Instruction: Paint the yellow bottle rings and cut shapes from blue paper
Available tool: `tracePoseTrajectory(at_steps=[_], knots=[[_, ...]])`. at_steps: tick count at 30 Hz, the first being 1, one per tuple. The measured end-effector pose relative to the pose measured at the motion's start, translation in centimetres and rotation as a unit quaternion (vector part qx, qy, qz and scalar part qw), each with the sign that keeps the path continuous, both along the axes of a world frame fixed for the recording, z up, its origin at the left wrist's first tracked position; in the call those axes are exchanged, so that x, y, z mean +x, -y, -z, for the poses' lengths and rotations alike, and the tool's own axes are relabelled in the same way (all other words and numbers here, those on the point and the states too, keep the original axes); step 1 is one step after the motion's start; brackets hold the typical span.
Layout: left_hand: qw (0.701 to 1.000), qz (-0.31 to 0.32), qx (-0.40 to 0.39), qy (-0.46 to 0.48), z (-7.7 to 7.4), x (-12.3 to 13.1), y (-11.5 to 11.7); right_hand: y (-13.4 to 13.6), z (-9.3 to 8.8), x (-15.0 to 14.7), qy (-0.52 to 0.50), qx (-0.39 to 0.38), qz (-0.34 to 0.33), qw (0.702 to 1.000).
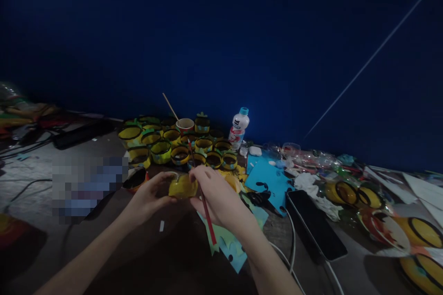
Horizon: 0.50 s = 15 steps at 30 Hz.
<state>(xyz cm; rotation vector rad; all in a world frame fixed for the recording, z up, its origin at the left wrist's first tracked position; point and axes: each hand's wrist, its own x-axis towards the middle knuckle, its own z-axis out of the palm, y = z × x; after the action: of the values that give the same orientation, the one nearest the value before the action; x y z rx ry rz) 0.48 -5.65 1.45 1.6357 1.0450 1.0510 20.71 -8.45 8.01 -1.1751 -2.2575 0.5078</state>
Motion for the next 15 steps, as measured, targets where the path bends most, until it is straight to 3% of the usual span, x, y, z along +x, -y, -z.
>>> tracePoseTrajectory(at_steps=[9,15], knots=[[1.0,-0.016,0.015,-0.014,-0.7,0.1,0.44,0.1,-0.02,-0.26,0.056,0.04,0.003,0.998],[0.999,-0.036,0.023,-0.034,-0.16,0.21,0.19,-0.11,0.01,-0.4,0.001,0.028,-0.011,1.0]])
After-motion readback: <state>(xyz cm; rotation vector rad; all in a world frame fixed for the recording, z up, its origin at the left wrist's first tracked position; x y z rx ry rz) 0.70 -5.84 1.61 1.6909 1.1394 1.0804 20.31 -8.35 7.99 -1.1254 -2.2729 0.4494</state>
